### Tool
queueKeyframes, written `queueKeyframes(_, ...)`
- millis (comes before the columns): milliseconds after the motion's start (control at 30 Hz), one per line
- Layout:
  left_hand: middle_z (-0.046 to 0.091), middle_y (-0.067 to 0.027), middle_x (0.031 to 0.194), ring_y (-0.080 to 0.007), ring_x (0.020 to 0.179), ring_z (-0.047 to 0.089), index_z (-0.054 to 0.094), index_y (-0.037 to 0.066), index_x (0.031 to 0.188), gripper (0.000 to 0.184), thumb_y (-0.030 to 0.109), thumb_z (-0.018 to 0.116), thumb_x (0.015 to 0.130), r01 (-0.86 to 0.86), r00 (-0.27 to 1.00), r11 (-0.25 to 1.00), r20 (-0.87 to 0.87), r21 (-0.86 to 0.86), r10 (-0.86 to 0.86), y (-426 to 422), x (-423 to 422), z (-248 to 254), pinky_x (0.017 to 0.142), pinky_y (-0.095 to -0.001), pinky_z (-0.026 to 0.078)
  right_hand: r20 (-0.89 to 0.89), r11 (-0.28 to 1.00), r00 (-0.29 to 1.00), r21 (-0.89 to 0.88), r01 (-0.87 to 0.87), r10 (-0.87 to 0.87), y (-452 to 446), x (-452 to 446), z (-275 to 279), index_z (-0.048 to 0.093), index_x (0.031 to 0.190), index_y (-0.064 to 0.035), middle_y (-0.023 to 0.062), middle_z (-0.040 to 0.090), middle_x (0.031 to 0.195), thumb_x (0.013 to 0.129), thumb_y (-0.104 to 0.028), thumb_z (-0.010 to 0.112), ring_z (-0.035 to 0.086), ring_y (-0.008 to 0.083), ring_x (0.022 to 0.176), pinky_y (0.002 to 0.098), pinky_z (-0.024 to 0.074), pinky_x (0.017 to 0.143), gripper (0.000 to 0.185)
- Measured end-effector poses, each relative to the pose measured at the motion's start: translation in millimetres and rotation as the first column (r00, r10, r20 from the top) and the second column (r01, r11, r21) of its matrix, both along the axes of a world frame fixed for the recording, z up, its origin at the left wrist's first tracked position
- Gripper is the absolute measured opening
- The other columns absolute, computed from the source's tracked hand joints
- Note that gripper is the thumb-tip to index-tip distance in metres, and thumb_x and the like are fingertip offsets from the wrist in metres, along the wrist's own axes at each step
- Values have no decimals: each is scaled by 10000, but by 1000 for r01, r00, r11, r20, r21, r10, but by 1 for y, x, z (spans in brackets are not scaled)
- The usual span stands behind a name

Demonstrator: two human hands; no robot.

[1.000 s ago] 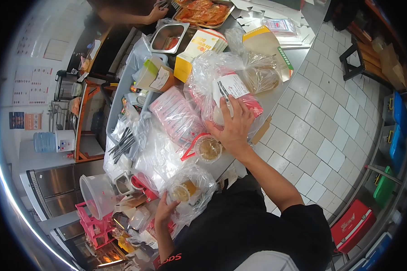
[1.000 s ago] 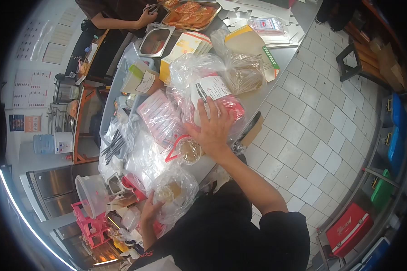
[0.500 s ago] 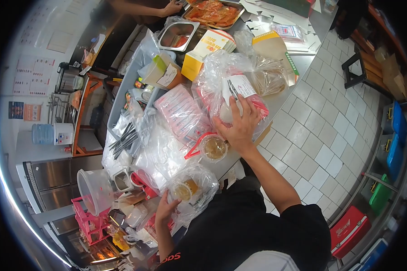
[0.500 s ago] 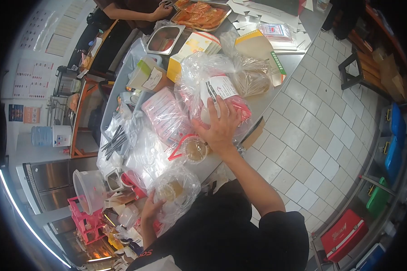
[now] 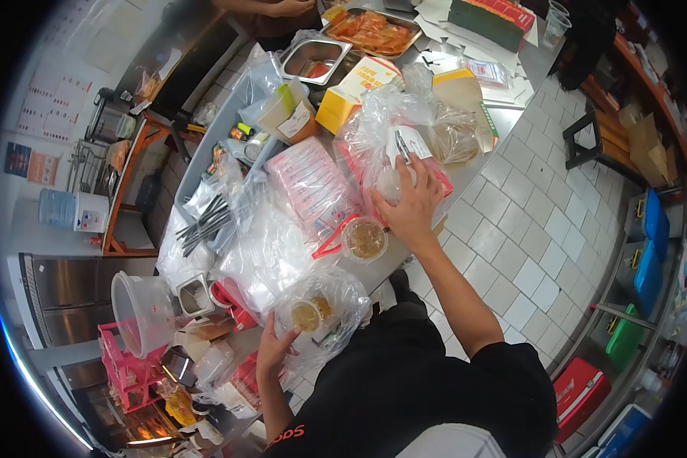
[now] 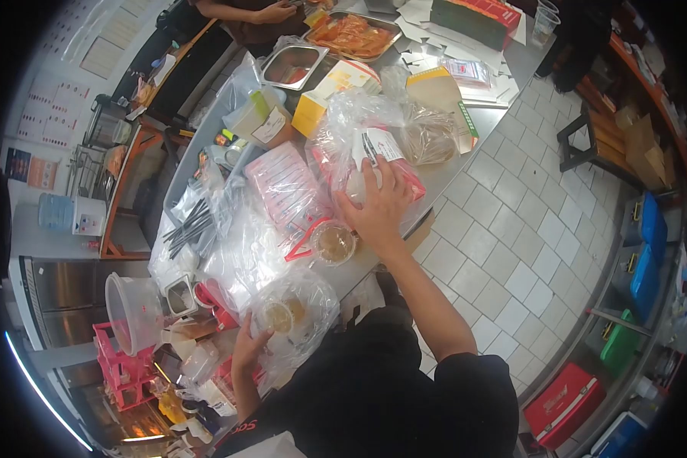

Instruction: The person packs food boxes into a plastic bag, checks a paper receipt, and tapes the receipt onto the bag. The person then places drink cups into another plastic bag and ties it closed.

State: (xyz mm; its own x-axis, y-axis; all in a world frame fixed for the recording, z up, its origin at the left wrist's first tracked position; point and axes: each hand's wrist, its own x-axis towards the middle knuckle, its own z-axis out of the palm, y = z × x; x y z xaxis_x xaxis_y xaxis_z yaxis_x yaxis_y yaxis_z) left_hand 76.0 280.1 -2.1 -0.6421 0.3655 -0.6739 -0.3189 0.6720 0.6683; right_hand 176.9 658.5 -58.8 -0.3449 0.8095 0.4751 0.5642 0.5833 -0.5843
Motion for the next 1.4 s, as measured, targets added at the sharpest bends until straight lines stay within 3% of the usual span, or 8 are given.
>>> queueKeyframes(133, 588, -144, 1157, -133, 689, 581, 118, 25, 1550, 954, 103, 731, 822, 43, 992, 999, -118, 7, -42, 7, 3, 21, 473, -273, 526, 57, 996, 998, 92, -5, 0, -46, 4, 60, 586, 1276, -86, 133, 521, 1333, 777, -462, 734, 467, 356, 1205, 559, 309, 1020, 641)
queueKeyframes(167, 588, -144, 1157, -133, 689, 581, 118, 25, 1550, 954, 103, 731, 822, 28, 993, 999, -111, 17, -26, 5, 2, 23, 473, -273, 526, -97, 969, 964, -6, -248, 246, -66, 2, 68, 586, 1270, -79, 157, 543, 1308, 808, -420, 725, 481, 370, 1207, 526, 339, 1023, 592)
queueKeyframes(267, 559, -182, 1297, -149, 795, 606, 123, 121, 1568, 906, 66, 679, 856, 63, 957, 990, -289, 123, -25, 4, 4, 27, 493, -267, 531, -279, 616, 643, -186, -765, 714, -137, -3, 79, 618, 1167, -55, 188, 619, 1138, 847, -301, 706, 562, 367, 1108, 439, 467, 921, 413)
queueKeyframes(333, 560, -174, 1300, -146, 788, 603, 121, 129, 1570, 904, 65, 676, 859, 94, 936, 980, -352, 176, -26, 5, 1, 31, 495, -262, 528, -40, 242, 290, -446, -862, 956, -166, -7, 68, 607, 1131, -50, 183, 604, 1098, 833, -275, 709, 566, 358, 1090, 443, 494, 872, 387)
queueKeyframes(433, 625, -148, 1202, -124, 713, 588, 122, 127, 1570, 902, 73, 676, 860, 55, 937, 970, -349, 238, 33, -2, -1, 41, 504, -265, 513, 242, 294, 199, -467, -834, 950, -189, -16, 44, 583, 1136, -63, 171, 573, 1130, 818, -204, 672, 543, 371, 1117, 466, 495, 896, 360)
queueKeyframes(567, 683, -143, 894, -125, 566, 560, 147, 101, 1562, 931, 135, 719, 828, 112, 916, 975, -400, 192, -27, -16, -8, 49, 527, -305, 504, 573, 437, 103, -483, -759, 813, -180, -21, 81, 444, 1387, -102, 200, 458, 1338, 771, -364, 777, 475, 396, 1220, 492, 492, 921, 748)
queueKeyframes(800, 660, -288, 988, -382, 859, 673, 111, 86, 1559, 996, 187, 732, 786, 271, 874, 954, -448, 129, -188, -31, -10, 54, 831, -408, 510, 599, 429, 82, -465, -774, 797, -225, -45, 53, 465, 1377, -149, 210, 459, 1300, 625, -287, 847, 484, 401, 1198, 514, 521, 888, 855)
queueKeyframes(1400, 632, -296, 780, -458, 784, 636, 57, 17, 1540, 992, 81, 623, 728, 233, 793, 956, -534, -177, -292, -34, -6, 64, 770, -502, 487, 705, 540, 54, -489, -686, 707, -200, -38, 100, 496, 1279, -102, 207, 510, 1190, 639, -200, 807, 519, 418, 1156, 497, 449, 981, 718)
